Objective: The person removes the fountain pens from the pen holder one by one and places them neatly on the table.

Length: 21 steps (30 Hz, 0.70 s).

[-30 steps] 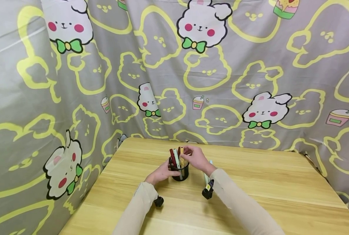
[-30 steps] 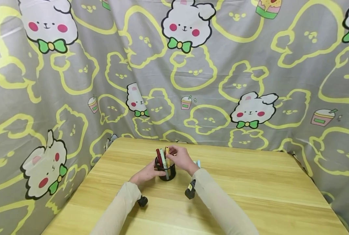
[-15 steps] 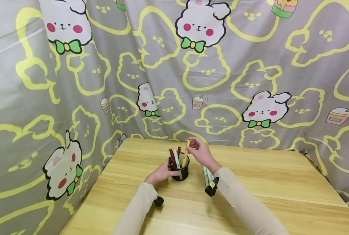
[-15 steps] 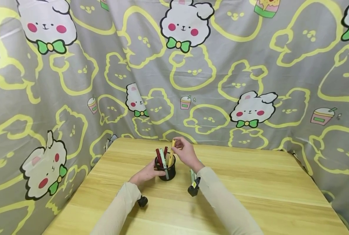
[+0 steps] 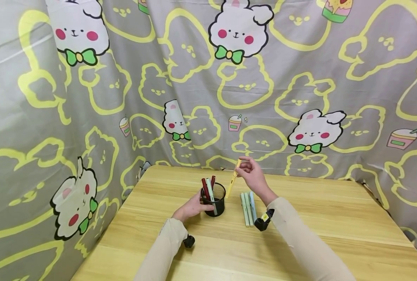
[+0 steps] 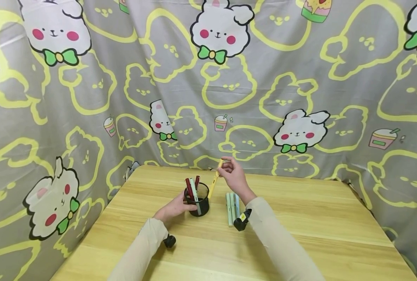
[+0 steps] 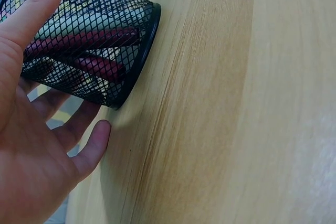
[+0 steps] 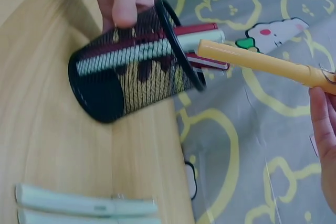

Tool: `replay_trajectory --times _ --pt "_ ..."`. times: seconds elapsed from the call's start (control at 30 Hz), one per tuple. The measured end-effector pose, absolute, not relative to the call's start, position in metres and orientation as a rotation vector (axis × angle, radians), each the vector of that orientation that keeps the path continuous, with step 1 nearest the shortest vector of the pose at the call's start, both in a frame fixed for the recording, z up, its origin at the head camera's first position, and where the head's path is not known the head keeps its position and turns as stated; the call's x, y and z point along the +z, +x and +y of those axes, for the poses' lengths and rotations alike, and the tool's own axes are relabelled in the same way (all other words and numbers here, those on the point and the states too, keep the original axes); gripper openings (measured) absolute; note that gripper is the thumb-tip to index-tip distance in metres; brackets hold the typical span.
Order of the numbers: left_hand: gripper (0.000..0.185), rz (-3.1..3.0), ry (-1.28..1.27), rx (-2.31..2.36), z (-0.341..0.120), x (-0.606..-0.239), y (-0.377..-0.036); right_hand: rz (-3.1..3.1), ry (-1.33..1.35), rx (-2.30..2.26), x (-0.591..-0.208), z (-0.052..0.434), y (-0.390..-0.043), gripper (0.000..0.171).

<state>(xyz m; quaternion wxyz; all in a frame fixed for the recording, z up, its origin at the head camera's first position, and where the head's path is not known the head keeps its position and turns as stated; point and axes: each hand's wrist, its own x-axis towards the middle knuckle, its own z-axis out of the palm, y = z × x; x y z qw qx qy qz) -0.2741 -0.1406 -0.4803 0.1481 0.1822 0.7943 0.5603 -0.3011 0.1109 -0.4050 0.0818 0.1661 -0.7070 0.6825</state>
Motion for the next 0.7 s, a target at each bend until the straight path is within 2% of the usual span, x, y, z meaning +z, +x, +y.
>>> replay_trajectory --times 0.23,0.7 --pt "0.089 2.291 0.493 1.600 -0.144 -0.507 -0.291 -2.133 0.492 1.961 -0.420 0.137 -0.310 0.042" --pt "0.089 2.309 0.528 1.597 -0.145 -0.511 -0.293 -2.324 0.392 1.820 -0.440 0.182 -0.309 0.040"
